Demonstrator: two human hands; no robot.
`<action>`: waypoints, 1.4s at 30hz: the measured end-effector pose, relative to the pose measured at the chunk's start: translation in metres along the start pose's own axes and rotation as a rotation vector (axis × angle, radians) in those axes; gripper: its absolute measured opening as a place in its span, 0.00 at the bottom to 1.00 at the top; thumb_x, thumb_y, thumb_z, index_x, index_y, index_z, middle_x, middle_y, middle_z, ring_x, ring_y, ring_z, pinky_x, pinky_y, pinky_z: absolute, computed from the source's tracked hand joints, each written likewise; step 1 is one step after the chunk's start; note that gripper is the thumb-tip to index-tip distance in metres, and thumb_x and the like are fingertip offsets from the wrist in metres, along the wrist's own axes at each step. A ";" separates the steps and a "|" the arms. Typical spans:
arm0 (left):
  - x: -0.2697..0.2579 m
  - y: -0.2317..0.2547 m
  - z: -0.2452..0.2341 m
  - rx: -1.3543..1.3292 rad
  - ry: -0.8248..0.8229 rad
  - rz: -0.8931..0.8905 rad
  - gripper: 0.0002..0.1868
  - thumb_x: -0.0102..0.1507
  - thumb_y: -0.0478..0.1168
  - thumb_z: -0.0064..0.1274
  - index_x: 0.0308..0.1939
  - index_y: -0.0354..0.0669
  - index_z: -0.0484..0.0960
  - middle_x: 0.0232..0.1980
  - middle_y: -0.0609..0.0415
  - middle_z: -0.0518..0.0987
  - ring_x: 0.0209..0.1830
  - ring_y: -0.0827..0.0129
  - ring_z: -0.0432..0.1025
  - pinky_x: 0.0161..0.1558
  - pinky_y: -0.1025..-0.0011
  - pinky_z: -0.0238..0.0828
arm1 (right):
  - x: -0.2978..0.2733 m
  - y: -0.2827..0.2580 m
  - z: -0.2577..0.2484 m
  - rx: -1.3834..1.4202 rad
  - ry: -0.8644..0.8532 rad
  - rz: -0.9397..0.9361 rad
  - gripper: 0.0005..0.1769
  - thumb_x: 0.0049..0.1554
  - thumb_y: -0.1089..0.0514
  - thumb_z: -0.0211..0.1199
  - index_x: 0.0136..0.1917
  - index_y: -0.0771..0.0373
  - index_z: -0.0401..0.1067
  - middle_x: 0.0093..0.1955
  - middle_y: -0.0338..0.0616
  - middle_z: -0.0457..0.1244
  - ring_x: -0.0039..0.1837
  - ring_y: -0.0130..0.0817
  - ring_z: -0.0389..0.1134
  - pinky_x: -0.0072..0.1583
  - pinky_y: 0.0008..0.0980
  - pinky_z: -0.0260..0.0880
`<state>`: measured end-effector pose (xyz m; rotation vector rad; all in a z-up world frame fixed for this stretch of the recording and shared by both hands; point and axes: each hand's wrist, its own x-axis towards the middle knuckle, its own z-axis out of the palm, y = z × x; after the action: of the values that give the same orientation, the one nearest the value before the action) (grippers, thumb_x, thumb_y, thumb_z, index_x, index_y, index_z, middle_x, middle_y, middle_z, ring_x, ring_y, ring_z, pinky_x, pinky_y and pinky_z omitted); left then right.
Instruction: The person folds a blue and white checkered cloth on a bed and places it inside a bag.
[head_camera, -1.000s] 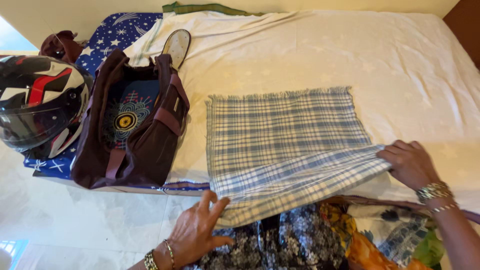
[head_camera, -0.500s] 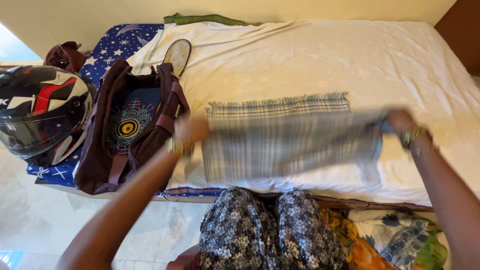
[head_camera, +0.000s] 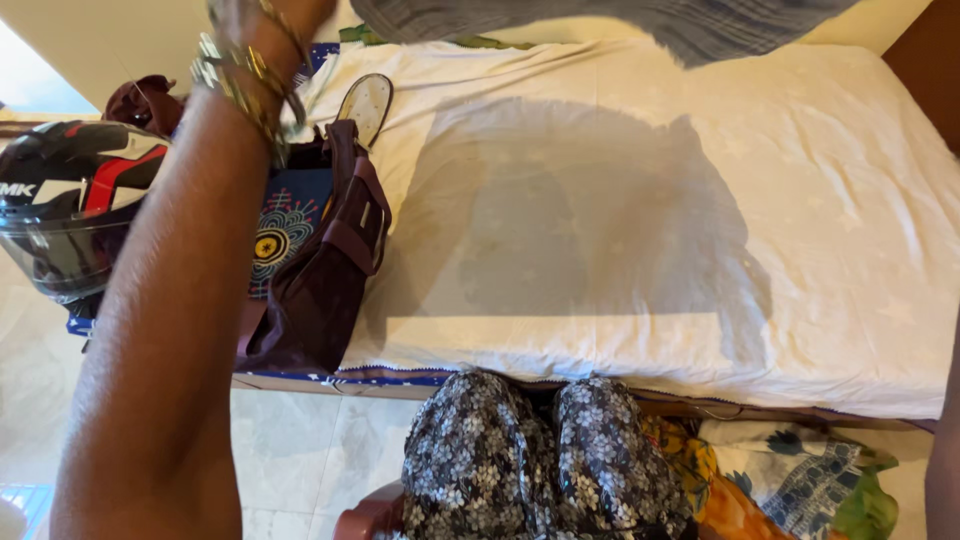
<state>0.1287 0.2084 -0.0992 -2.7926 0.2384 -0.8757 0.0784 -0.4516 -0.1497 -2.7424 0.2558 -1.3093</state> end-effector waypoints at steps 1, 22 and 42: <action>0.008 -0.003 -0.010 0.035 0.017 0.022 0.18 0.60 0.42 0.49 0.54 0.52 0.80 0.37 0.48 0.81 0.45 0.49 0.75 0.49 0.49 0.67 | 0.006 0.003 0.002 -0.003 -0.005 -0.007 0.12 0.54 0.65 0.72 0.50 0.56 0.74 0.53 0.39 0.65 0.60 0.36 0.65 0.61 0.34 0.69; -0.254 0.088 0.102 -0.096 -1.144 0.348 0.25 0.67 0.54 0.45 0.70 0.70 0.67 0.78 0.46 0.57 0.76 0.42 0.49 0.69 0.37 0.49 | -0.327 0.019 -0.011 -0.273 -1.273 0.028 0.15 0.60 0.67 0.55 0.47 0.49 0.79 0.52 0.32 0.67 0.49 0.27 0.68 0.48 0.32 0.77; -0.256 0.142 0.226 -0.468 -0.466 -0.042 0.33 0.69 0.53 0.39 0.77 0.50 0.57 0.84 0.57 0.47 0.83 0.55 0.41 0.76 0.51 0.36 | -0.334 -0.127 0.109 0.062 -0.723 0.060 0.34 0.61 0.47 0.55 0.76 0.63 0.59 0.84 0.52 0.47 0.86 0.47 0.43 0.81 0.45 0.41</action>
<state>0.0387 0.1591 -0.4549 -3.3373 0.3428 -0.1606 -0.0291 -0.2624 -0.4536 -2.8977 0.2217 -0.2478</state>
